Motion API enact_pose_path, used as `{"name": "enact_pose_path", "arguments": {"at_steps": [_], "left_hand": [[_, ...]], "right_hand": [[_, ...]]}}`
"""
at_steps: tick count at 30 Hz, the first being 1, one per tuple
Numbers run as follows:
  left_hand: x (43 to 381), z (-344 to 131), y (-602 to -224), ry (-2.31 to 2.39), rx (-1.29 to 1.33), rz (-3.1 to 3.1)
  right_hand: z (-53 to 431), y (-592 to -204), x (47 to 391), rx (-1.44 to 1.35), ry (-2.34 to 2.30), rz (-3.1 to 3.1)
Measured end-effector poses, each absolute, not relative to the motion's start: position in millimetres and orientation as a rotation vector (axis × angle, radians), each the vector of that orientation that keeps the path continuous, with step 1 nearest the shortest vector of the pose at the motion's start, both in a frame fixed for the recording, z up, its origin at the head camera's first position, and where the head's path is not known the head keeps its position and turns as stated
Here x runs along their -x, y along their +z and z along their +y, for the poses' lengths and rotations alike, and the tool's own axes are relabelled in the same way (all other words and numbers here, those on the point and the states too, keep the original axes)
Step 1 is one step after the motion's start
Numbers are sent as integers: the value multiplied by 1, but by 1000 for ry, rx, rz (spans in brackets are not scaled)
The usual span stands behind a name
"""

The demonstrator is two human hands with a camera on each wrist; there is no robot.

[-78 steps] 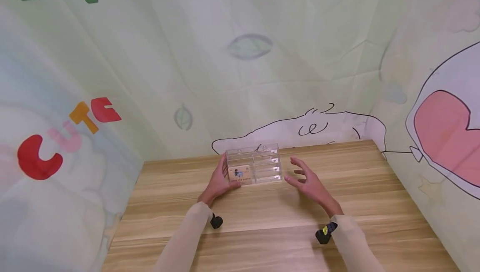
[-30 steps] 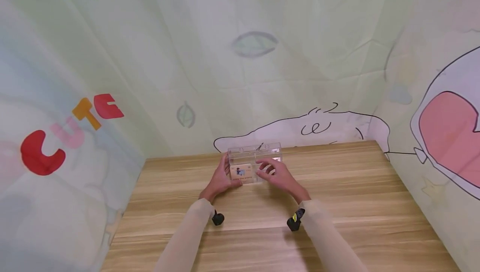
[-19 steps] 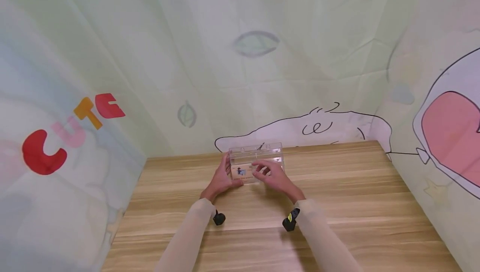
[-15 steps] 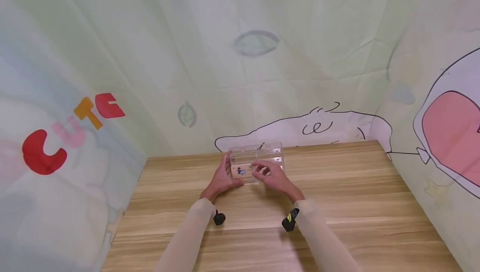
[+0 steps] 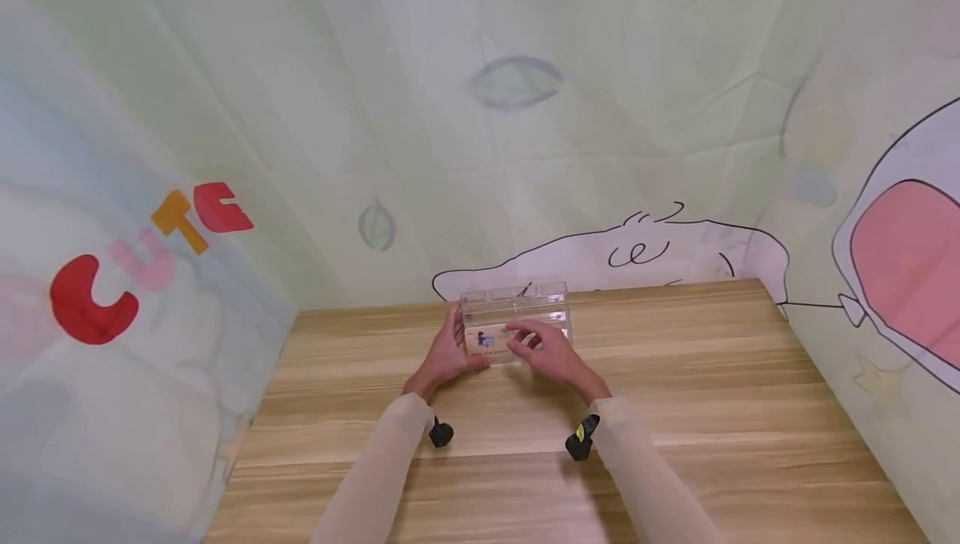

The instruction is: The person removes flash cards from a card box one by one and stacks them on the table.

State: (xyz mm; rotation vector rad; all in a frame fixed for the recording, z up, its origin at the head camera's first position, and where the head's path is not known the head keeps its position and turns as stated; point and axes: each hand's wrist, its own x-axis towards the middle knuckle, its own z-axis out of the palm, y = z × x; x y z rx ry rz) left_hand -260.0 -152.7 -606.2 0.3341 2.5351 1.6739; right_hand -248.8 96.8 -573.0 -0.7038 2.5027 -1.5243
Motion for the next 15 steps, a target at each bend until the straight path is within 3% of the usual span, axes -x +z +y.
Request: {"name": "enact_pose_path", "arguments": {"at_steps": [15], "left_hand": [[260,-152,-606,1689,-359,2533]], "right_hand": [[96,-573,248,695,-1548,2508]]}}
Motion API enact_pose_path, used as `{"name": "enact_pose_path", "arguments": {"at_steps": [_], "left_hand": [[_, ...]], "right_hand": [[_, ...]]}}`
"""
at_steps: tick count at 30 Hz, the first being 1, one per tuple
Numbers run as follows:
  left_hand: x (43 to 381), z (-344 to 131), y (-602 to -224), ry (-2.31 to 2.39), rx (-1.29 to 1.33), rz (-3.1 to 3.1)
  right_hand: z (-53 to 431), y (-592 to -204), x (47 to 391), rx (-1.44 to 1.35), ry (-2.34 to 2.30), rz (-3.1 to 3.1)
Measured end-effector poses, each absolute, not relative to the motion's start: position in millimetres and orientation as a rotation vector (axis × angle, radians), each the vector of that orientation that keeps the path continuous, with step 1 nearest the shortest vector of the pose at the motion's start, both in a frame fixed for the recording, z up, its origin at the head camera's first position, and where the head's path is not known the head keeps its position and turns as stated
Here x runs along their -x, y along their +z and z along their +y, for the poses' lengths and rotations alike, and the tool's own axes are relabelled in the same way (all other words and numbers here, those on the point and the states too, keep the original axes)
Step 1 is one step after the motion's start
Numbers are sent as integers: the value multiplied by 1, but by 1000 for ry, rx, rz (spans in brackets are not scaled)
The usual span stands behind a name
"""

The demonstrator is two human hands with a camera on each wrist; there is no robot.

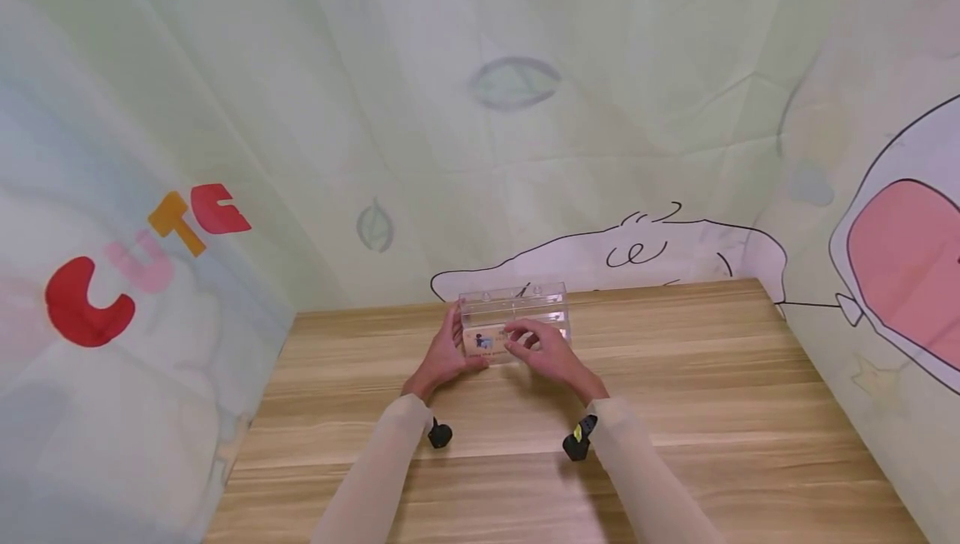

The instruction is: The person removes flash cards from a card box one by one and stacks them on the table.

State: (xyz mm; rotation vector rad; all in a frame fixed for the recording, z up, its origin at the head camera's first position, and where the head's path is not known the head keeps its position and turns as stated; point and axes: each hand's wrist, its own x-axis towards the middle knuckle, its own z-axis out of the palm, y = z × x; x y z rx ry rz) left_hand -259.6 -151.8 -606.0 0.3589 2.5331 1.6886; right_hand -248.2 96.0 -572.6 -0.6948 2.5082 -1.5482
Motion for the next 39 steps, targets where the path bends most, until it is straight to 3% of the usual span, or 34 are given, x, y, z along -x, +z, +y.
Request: {"name": "enact_pose_path", "arguments": {"at_steps": [39], "left_hand": [[258,-151,-603,1710,-358,2514]], "right_hand": [[89,-572,244,642,-1634,2481]]}}
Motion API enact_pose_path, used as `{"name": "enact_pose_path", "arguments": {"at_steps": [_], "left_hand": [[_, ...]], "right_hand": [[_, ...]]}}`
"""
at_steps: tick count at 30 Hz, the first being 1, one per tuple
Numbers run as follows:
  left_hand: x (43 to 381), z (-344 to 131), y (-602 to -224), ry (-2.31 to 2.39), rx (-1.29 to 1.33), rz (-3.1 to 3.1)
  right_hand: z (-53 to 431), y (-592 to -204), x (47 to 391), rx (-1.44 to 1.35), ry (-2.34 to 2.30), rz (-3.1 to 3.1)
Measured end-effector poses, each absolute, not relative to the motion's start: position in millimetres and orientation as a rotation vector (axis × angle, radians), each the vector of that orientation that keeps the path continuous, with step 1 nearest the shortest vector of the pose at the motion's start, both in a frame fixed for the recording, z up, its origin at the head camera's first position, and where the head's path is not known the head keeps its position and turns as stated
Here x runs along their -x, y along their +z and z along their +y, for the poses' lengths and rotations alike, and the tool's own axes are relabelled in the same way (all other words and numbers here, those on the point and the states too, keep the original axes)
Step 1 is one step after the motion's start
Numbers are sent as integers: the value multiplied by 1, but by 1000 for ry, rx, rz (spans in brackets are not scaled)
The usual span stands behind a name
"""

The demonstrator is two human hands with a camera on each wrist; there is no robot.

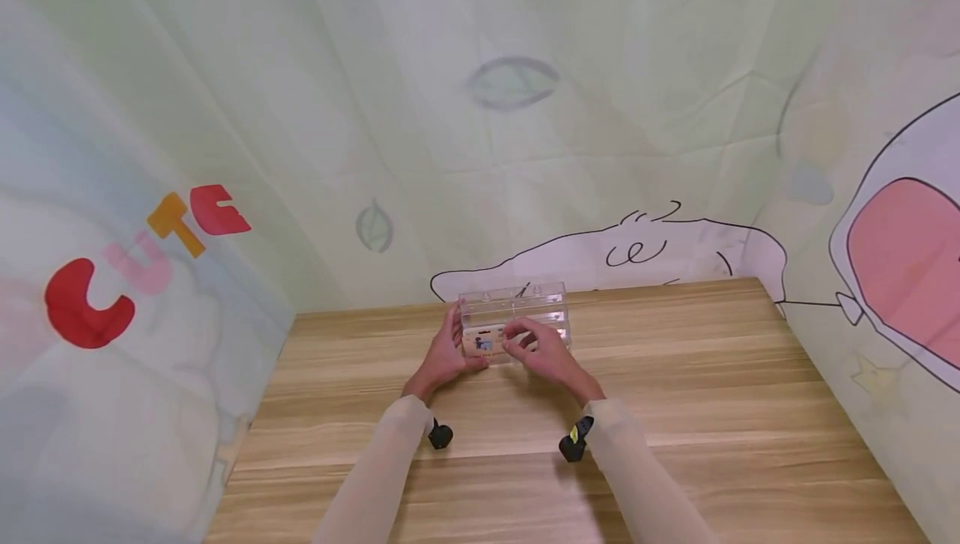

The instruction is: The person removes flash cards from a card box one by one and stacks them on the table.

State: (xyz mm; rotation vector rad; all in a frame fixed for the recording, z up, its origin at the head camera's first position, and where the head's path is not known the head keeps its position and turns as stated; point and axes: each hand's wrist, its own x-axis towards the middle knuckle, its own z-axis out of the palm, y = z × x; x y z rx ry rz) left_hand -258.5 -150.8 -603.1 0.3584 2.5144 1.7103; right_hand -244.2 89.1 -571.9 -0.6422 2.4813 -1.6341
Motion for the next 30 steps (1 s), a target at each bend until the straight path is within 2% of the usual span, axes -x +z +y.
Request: {"name": "enact_pose_path", "arguments": {"at_steps": [7,15,30], "left_hand": [[259,-151,-604,1715,-345,2508],[253,-151,-597,1755,-369,2498],[259,-152,-608,1737,-361,2505]], "right_hand": [[87,-573,245,642,-1662,2457],[84,-578,247,770,-1626,2497],[81,-567,247,687,-1636,2554]]}}
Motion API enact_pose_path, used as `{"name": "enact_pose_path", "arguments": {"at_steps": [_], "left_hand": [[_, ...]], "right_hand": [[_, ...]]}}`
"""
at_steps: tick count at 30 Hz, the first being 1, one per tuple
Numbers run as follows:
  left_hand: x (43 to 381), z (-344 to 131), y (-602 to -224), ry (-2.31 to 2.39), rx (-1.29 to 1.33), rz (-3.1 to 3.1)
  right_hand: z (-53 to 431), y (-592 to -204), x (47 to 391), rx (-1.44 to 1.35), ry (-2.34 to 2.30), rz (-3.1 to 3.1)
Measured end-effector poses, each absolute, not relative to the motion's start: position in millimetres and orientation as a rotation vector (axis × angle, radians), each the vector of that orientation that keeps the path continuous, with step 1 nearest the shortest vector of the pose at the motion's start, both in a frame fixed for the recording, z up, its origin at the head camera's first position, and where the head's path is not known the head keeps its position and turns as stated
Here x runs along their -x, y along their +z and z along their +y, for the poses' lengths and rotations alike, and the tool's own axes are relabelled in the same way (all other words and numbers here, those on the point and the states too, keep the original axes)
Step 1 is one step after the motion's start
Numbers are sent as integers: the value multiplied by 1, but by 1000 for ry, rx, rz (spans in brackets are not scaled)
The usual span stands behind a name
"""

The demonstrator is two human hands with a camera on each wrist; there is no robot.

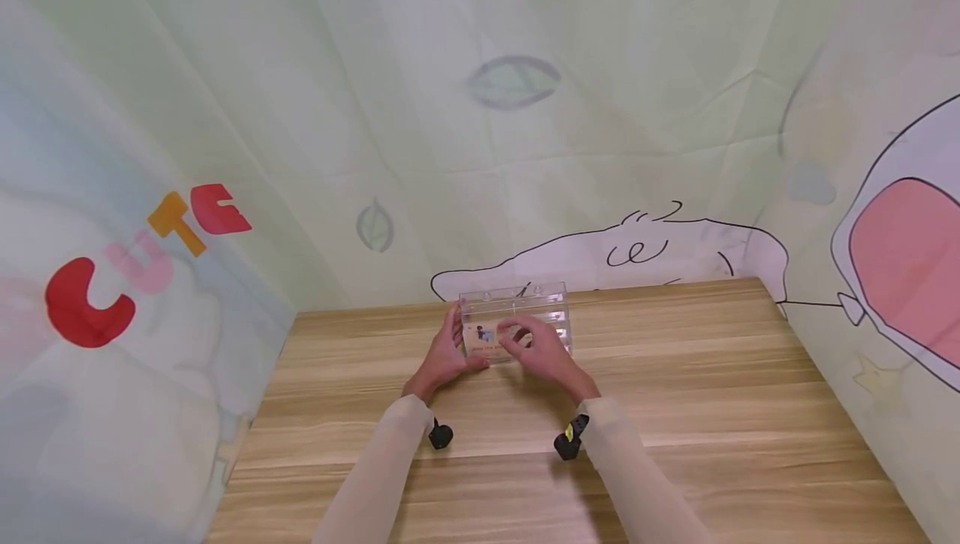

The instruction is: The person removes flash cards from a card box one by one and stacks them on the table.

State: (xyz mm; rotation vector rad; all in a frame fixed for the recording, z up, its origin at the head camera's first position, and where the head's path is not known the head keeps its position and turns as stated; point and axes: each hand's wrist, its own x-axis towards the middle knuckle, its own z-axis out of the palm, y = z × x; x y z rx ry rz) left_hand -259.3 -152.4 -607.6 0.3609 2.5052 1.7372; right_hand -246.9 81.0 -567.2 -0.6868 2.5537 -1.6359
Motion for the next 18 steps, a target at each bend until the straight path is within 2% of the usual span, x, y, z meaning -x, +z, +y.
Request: {"name": "enact_pose_path", "arguments": {"at_steps": [18], "left_hand": [[259,-150,-606,1730,-337,2505]], "right_hand": [[105,-542,249,579,-1685,2533]]}}
